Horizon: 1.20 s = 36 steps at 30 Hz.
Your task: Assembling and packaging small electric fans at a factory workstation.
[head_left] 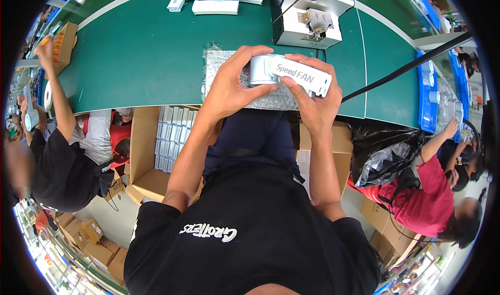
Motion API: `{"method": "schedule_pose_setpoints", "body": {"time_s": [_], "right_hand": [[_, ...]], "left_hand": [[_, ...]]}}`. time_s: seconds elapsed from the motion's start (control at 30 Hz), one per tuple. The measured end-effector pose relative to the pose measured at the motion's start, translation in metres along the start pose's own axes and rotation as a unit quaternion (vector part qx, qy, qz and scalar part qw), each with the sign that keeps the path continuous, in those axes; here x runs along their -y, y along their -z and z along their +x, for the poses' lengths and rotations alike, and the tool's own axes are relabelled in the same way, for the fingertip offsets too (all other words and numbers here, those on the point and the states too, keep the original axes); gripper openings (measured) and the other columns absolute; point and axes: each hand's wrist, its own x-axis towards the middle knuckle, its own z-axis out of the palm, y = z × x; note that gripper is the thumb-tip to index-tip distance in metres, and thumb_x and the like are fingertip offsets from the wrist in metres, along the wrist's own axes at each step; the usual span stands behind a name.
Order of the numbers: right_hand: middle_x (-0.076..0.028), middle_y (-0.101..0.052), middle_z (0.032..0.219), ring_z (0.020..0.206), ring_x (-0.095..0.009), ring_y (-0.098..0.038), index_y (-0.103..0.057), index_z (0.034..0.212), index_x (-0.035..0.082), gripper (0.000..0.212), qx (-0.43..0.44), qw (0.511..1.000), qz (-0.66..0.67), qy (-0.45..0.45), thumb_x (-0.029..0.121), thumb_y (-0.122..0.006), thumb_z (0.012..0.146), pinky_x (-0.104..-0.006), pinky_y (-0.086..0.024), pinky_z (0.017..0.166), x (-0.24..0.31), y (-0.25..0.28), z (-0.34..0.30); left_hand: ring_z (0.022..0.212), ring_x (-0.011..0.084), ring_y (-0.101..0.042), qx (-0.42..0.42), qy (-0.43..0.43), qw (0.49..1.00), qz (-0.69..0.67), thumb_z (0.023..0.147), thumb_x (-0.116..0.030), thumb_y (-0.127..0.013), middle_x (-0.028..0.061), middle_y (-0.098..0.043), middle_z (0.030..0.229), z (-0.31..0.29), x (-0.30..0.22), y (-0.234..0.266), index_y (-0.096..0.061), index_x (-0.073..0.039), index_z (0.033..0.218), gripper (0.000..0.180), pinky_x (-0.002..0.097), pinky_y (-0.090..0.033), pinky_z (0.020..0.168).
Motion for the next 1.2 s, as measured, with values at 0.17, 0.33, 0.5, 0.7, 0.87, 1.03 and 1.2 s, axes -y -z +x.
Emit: {"method": "schedule_pose_setpoints", "body": {"time_s": [0.17, 0.33, 0.5, 0.7, 0.87, 1.03, 1.2], "right_hand": [[-0.017, -0.075, 0.116, 0.107, -0.019, -0.07, -0.062, 0.115, -0.001, 0.039, 0.012, 0.999, -0.003, -0.045, -0.005, -0.083, 0.082, -0.0321, -0.058, 0.091, 0.009, 0.0, 0.004], [-0.01, -0.077, 0.113, 0.1, -0.018, -0.075, -0.064, 0.113, 0.002, 0.037, 0.034, 0.999, -0.014, -0.03, 0.0, -0.084, 0.083, -0.0312, -0.061, 0.085, 0.003, 0.0, 0.007], [-0.01, -0.077, 0.108, 0.096, -0.018, -0.076, -0.064, 0.114, 0.002, 0.035, 0.054, 0.997, -0.025, -0.049, 0.005, -0.084, 0.085, -0.0316, -0.061, 0.081, 0.005, 0.003, 0.012], [-0.008, -0.077, 0.101, 0.091, -0.017, -0.075, -0.065, 0.113, 0.003, 0.032, 0.089, 0.993, -0.065, -0.032, 0.01, -0.083, 0.087, -0.031, -0.059, 0.075, 0.012, 0.005, 0.023], [-0.007, -0.076, 0.097, 0.085, -0.016, -0.075, -0.066, 0.114, 0.003, 0.031, 0.094, 0.994, -0.051, -0.019, 0.012, -0.081, 0.089, -0.0298, -0.058, 0.072, 0.013, 0.004, 0.024], [-0.012, -0.072, 0.112, 0.099, -0.017, -0.069, -0.063, 0.121, 0.002, 0.036, 0.137, 0.985, 0.086, -0.066, 0.024, -0.074, 0.096, -0.0305, -0.054, 0.088, 0.02, 0.016, 0.032], [-0.018, -0.068, 0.121, 0.112, -0.023, -0.066, -0.055, 0.128, -0.003, 0.037, -0.079, 0.988, 0.091, 0.096, 0.025, -0.06, 0.104, -0.0361, -0.052, 0.096, 0.046, 0.007, 0.085]], "left_hand": [[0.107, 0.0269, -0.065, 0.002, -0.001, 1.0, 0.003, 0.073, -0.018, -0.092, 0.0111, -0.066, 0.117, -0.001, -0.001, 0.001, -0.064, -0.006, 0.131, 0.065, 0.0351, -0.051, 0.093], [0.107, 0.0273, -0.065, 0.003, 0.0, 1.0, 0.002, 0.073, -0.018, -0.092, 0.0112, -0.066, 0.116, -0.001, 0.0, 0.001, -0.064, -0.006, 0.131, 0.066, 0.0352, -0.051, 0.093], [0.106, 0.0279, -0.065, 0.008, -0.005, 1.0, 0.008, 0.072, -0.018, -0.092, 0.0114, -0.066, 0.118, -0.001, -0.001, 0.001, -0.064, -0.006, 0.131, 0.066, 0.0353, -0.052, 0.092], [0.112, 0.0288, -0.065, -0.01, -0.04, 0.999, 0.034, 0.072, -0.016, -0.091, 0.011, -0.067, 0.12, -0.001, -0.002, -0.001, -0.065, -0.007, 0.133, 0.068, 0.0365, -0.052, 0.094], [0.111, 0.0294, -0.068, -0.01, -0.028, 0.999, 0.022, 0.072, -0.013, -0.09, 0.0099, -0.068, 0.123, -0.001, -0.006, -0.003, -0.068, -0.005, 0.129, 0.061, 0.0369, -0.055, 0.091], [0.107, 0.0289, -0.07, -0.04, -0.051, 0.997, 0.044, 0.071, -0.013, -0.091, 0.0101, -0.069, 0.122, -0.002, -0.003, -0.006, -0.071, -0.004, 0.124, 0.057, 0.0364, -0.056, 0.089], [0.108, 0.0274, -0.07, -0.034, -0.06, 0.996, 0.047, 0.072, -0.012, -0.091, 0.0102, -0.07, 0.123, 0.002, -0.006, -0.009, -0.072, -0.004, 0.122, 0.054, 0.036, -0.056, 0.09]]}}
